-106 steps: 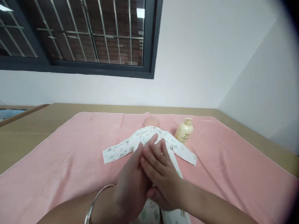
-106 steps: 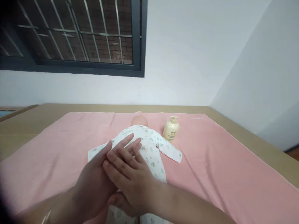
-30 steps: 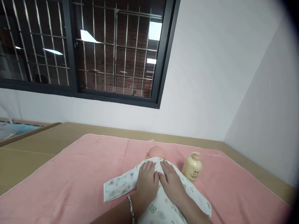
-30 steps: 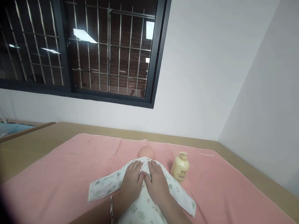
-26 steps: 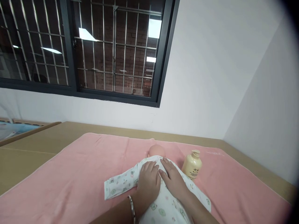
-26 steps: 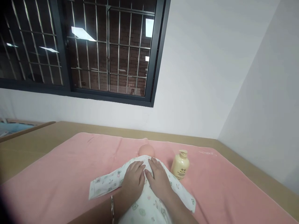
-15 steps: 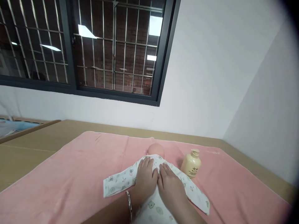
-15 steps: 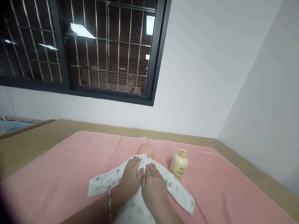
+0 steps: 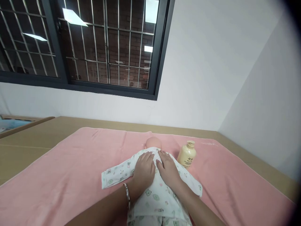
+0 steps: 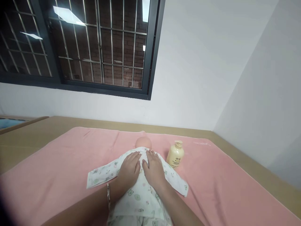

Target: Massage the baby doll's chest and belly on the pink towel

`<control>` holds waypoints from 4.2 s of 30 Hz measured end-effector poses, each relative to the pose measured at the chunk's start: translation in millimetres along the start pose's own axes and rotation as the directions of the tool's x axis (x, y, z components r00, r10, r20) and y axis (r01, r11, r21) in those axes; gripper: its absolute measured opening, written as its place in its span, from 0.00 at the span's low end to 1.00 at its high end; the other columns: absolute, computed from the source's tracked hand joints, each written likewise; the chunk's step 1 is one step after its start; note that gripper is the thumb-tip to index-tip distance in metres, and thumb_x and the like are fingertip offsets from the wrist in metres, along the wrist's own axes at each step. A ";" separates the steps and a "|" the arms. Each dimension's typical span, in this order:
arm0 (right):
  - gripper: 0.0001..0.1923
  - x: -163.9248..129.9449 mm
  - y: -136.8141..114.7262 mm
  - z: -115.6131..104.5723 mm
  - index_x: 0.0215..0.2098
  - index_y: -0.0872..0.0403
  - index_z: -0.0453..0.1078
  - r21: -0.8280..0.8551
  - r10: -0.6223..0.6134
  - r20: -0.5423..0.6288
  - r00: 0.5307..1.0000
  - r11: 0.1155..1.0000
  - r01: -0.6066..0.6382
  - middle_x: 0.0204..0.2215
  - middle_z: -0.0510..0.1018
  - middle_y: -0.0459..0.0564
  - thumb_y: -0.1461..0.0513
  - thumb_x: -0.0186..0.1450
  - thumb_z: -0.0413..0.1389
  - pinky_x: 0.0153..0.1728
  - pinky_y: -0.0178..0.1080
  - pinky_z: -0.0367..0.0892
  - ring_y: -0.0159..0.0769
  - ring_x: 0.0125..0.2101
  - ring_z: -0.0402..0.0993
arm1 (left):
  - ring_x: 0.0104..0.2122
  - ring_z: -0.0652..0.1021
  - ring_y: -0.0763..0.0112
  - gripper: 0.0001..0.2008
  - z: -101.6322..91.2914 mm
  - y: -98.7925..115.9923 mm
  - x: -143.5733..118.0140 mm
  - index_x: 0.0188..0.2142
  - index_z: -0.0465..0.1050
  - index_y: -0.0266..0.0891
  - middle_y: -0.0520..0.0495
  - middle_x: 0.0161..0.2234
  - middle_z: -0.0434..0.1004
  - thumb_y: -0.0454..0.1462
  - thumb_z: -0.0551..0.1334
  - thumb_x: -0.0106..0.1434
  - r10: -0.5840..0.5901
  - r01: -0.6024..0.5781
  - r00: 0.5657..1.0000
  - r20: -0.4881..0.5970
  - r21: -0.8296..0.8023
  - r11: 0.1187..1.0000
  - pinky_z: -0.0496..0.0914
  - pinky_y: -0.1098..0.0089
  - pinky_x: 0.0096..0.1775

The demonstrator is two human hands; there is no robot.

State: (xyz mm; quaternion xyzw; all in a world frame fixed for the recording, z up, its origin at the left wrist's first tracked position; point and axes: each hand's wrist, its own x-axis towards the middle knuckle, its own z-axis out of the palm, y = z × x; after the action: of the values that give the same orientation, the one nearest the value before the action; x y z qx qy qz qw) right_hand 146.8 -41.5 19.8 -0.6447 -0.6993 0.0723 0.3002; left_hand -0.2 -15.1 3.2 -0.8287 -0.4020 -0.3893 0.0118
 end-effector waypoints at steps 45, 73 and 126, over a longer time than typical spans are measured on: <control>0.25 -7.7 -22.3 -15.5 0.60 0.61 0.63 -0.024 0.025 0.029 0.999 0.999 -0.024 0.59 0.67 0.61 0.61 0.69 0.43 0.60 0.48 0.52 0.48 0.61 0.59 | 0.51 0.74 0.54 0.17 -11.5 10.5 1.6 0.50 0.70 0.33 0.37 0.50 0.75 0.34 0.53 0.64 -0.082 0.079 0.997 0.011 0.161 0.984 0.69 0.54 0.53; 0.25 -3.7 -0.5 -1.7 0.60 0.60 0.64 0.051 -0.037 -0.092 0.995 0.998 0.042 0.61 0.65 0.57 0.61 0.68 0.44 0.63 0.49 0.49 0.44 0.62 0.57 | 0.53 0.72 0.54 0.17 -4.5 3.0 5.4 0.51 0.69 0.33 0.35 0.51 0.73 0.38 0.52 0.67 -0.137 0.131 0.990 0.043 0.118 0.984 0.65 0.51 0.56; 0.27 -2.8 -6.2 -4.3 0.64 0.64 0.58 -0.037 -0.033 0.007 0.999 0.999 0.033 0.63 0.61 0.58 0.62 0.70 0.38 0.64 0.46 0.51 0.42 0.64 0.54 | 0.51 0.73 0.53 0.16 -6.9 15.3 -2.1 0.50 0.69 0.34 0.35 0.49 0.74 0.34 0.51 0.65 -0.017 0.019 1.000 -0.011 0.231 0.973 0.68 0.51 0.52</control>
State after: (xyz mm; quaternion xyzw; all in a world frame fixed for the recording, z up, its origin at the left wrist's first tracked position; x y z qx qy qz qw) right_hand 143.6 -46.4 25.4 -0.6384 -0.7120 0.0564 0.2870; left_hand 5.0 -29.1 11.1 -0.8164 -0.4518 -0.3436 0.1063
